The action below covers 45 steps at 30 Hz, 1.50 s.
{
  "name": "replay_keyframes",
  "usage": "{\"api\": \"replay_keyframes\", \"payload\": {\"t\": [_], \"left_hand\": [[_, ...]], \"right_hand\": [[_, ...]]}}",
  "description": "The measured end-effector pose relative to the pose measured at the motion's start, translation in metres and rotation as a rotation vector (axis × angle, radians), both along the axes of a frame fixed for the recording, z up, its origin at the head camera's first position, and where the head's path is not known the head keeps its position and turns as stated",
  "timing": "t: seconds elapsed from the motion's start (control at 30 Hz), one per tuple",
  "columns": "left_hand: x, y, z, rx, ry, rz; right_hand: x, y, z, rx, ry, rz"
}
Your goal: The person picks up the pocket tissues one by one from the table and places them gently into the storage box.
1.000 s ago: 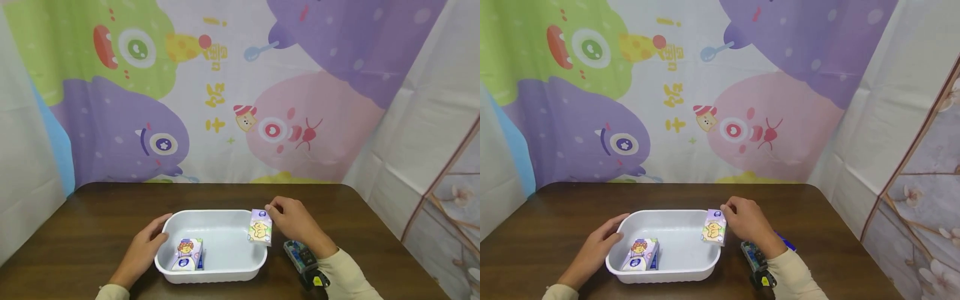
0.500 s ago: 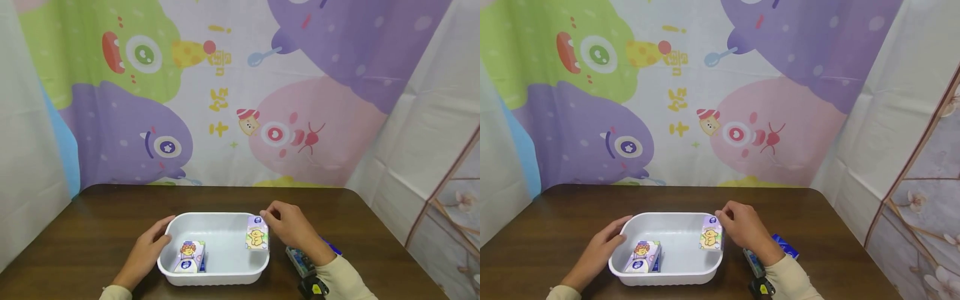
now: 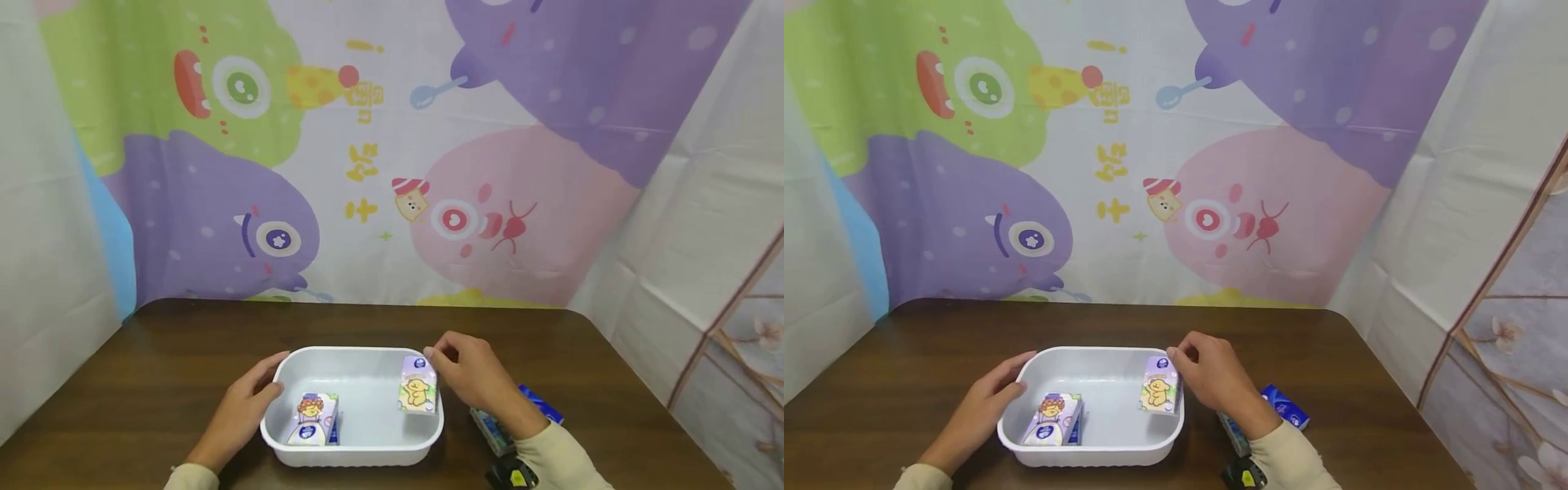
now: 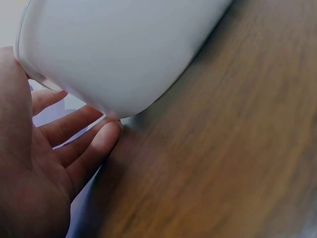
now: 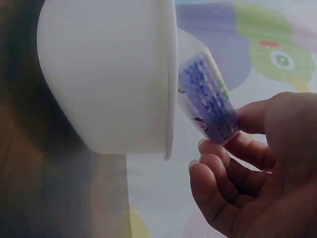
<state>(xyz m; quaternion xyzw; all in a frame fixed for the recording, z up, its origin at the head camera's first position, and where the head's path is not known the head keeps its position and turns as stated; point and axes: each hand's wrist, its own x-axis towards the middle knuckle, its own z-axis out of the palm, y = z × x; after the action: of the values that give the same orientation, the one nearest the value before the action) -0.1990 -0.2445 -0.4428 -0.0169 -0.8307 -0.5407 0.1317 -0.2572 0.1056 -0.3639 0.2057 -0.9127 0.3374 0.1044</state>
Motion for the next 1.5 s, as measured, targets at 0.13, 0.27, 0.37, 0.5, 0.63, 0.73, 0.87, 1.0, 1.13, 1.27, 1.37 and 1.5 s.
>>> {"api": "replay_keyframes", "payload": {"t": [0.13,0.27,0.37,0.5,0.63,0.73,0.87,1.0,1.13,1.27,1.37,1.5], "left_hand": [[-0.002,0.002,0.001,0.009,-0.006,-0.008],[-0.002,0.001,0.0,0.008,0.002,-0.01],[-0.002,0.0,-0.001,0.003,0.007,-0.011],[-0.002,-0.001,-0.001,0.006,-0.001,-0.013],[-0.001,0.0,-0.001,0.0,-0.015,-0.006],[-0.001,0.0,-0.002,-0.009,-0.014,-0.002],[-0.002,0.0,-0.002,-0.009,-0.002,-0.008],[-0.002,-0.001,-0.002,-0.005,0.007,-0.011],[-0.002,-0.002,-0.001,-0.005,0.013,-0.007],[-0.002,-0.001,0.0,0.007,0.011,-0.012],[-0.002,-0.001,0.0,0.011,0.006,-0.015],[-0.002,-0.001,0.0,0.003,-0.001,-0.016]], "right_hand": [[0.001,0.001,0.0,-0.009,0.01,-0.006],[0.002,0.0,0.001,-0.012,0.005,-0.001],[0.002,-0.002,0.001,-0.018,0.005,0.0],[0.002,-0.003,-0.001,-0.026,0.008,0.002],[0.002,-0.005,-0.003,-0.028,0.019,0.011],[0.003,-0.005,-0.003,-0.029,0.022,0.011],[0.004,-0.007,-0.002,-0.028,0.022,0.005],[0.005,-0.01,-0.001,-0.024,0.018,0.005],[0.005,-0.013,-0.001,-0.022,0.01,0.017],[0.005,-0.016,-0.001,-0.018,0.003,0.033],[0.006,-0.017,-0.003,-0.011,0.001,0.045],[0.006,-0.02,-0.005,-0.004,0.008,0.059]]}}
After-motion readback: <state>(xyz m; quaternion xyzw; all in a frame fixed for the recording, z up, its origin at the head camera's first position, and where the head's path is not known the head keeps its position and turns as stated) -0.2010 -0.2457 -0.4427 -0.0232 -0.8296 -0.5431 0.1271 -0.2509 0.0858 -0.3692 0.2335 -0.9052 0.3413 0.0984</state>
